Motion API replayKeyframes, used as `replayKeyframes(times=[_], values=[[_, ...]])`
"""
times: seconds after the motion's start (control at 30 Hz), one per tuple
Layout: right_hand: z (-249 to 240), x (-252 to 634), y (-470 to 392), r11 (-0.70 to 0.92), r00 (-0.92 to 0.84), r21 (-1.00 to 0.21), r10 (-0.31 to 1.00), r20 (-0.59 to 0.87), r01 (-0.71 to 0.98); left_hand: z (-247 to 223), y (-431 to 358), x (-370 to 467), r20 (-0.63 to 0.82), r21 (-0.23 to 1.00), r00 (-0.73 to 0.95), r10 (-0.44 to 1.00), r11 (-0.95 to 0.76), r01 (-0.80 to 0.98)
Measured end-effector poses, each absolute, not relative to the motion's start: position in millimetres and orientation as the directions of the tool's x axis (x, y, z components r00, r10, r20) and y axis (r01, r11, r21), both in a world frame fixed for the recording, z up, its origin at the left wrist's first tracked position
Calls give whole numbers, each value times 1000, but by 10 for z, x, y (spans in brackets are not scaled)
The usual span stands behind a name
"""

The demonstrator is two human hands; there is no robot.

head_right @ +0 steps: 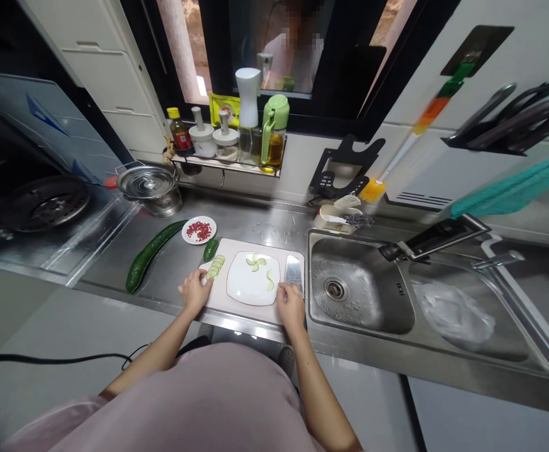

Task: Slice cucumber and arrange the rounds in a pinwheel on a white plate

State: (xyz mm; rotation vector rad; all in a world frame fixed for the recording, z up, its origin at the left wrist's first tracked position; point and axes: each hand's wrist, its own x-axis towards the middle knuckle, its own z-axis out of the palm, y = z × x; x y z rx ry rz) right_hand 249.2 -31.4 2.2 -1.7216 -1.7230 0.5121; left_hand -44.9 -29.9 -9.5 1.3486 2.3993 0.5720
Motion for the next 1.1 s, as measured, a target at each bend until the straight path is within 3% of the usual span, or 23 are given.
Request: replayKeyframes(times=[0.3,0.5,0.63,0.8,0.9,1.1], values=[[50,2427,-381,67,42,-674,989,144,736,-88,-317,-459,-61,523,-486,872,443,728],[50,2383,-430,40,57,-681,991,119,731,-54,-317,-455,-75,628,-522,850,446,637],[47,2383,-451,40,60,-689,991,120,723,1,-276,-434,-138,777,-546,827,432,457],[155,2313,-433,39,84,-727,988,132,686,225,-163,-293,-212,964,-447,869,260,50],[323,2210,-362,71,96,-780,981,166,621,455,-134,-168,-267,963,-328,906,243,-113],[695,1915,-176,97,56,-931,991,124,353,864,-175,48,-374,918,-183,909,336,-210]])
